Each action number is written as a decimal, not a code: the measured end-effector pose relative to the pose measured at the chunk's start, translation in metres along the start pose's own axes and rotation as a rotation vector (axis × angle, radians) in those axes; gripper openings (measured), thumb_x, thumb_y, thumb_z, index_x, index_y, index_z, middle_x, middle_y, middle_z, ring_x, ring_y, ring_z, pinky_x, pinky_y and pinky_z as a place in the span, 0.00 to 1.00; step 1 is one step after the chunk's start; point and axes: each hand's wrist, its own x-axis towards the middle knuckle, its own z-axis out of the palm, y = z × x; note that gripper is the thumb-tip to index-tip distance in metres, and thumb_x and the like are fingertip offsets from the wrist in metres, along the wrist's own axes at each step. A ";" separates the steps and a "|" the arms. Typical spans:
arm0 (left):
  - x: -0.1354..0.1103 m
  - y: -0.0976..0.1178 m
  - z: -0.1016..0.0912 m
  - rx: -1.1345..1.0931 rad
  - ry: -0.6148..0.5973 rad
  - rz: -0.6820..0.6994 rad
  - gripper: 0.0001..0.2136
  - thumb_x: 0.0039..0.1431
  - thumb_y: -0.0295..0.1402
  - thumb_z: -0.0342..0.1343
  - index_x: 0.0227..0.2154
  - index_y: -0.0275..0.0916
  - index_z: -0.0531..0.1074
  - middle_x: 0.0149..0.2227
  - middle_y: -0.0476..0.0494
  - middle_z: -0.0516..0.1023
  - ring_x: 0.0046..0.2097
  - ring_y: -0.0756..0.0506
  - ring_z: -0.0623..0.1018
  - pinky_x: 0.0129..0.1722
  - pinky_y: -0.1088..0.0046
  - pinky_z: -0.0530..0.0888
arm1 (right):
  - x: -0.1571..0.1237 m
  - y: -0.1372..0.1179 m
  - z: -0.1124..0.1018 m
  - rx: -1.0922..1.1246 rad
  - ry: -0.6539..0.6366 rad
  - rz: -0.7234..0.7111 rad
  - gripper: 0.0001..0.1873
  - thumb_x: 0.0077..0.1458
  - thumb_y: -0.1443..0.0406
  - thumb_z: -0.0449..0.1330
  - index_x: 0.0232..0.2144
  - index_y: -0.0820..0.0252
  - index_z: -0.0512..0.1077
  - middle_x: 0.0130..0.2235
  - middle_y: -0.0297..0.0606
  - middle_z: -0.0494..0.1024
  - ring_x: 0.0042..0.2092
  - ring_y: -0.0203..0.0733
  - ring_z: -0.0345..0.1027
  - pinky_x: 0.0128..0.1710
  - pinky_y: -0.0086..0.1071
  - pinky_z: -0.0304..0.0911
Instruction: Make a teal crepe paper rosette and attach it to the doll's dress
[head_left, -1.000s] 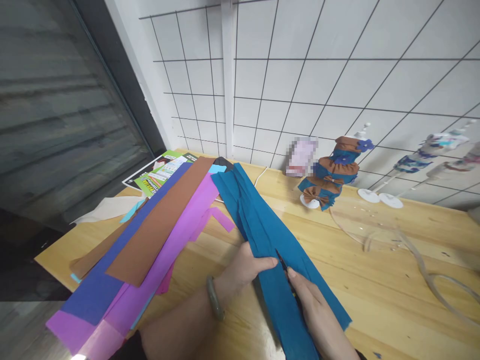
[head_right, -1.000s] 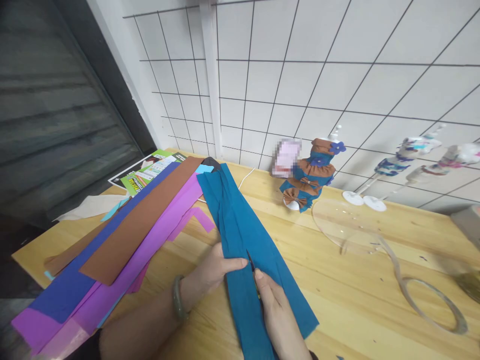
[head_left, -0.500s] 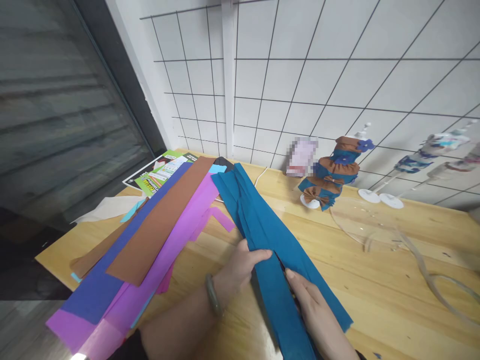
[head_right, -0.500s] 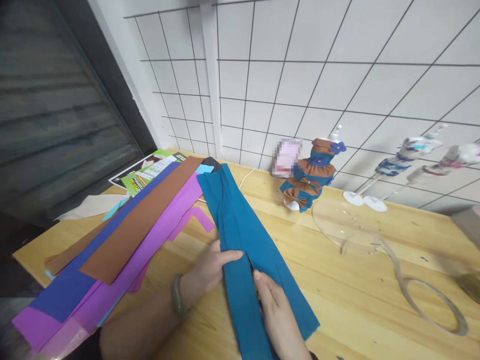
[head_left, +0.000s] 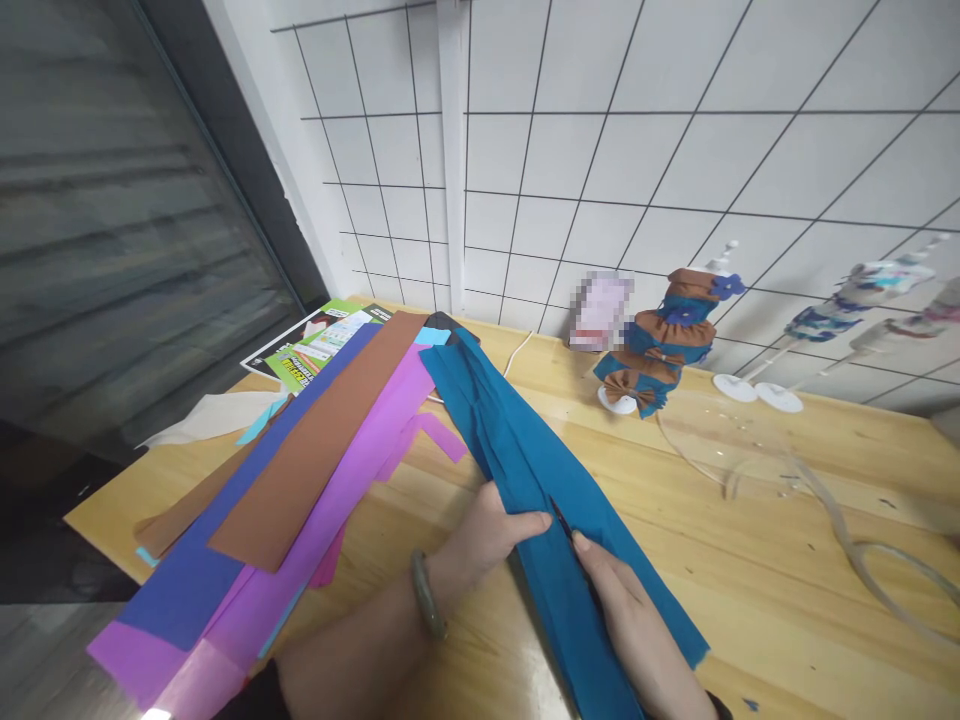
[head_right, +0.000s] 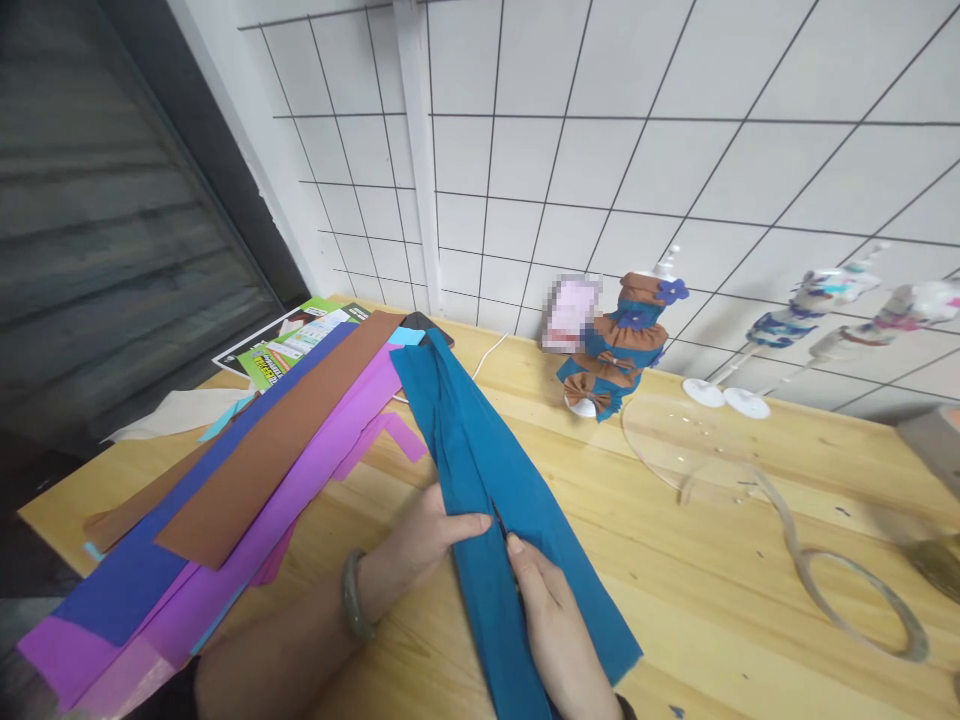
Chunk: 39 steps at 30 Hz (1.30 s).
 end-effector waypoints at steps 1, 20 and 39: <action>0.000 0.001 0.000 0.010 0.006 0.004 0.17 0.43 0.30 0.61 0.40 0.34 0.73 0.41 0.39 0.77 0.44 0.40 0.74 0.44 0.63 0.70 | 0.000 0.000 0.000 0.001 0.000 -0.001 0.25 0.41 0.48 0.58 0.35 0.60 0.77 0.45 0.38 0.77 0.53 0.53 0.63 0.55 0.40 0.54; -0.002 0.003 0.003 0.008 0.015 0.035 0.17 0.44 0.29 0.61 0.40 0.34 0.73 0.41 0.40 0.77 0.44 0.39 0.74 0.44 0.63 0.70 | 0.003 -0.004 0.002 -0.052 -0.038 -0.034 0.27 0.43 0.46 0.54 0.34 0.61 0.77 0.46 0.41 0.76 0.54 0.55 0.61 0.56 0.42 0.52; 0.003 0.000 -0.001 -0.098 0.061 -0.001 0.17 0.44 0.26 0.60 0.40 0.33 0.72 0.41 0.39 0.77 0.43 0.41 0.75 0.46 0.62 0.69 | 0.003 0.006 0.003 -0.023 -0.063 0.025 0.30 0.45 0.47 0.54 0.40 0.64 0.75 0.50 0.41 0.74 0.57 0.53 0.56 0.58 0.40 0.45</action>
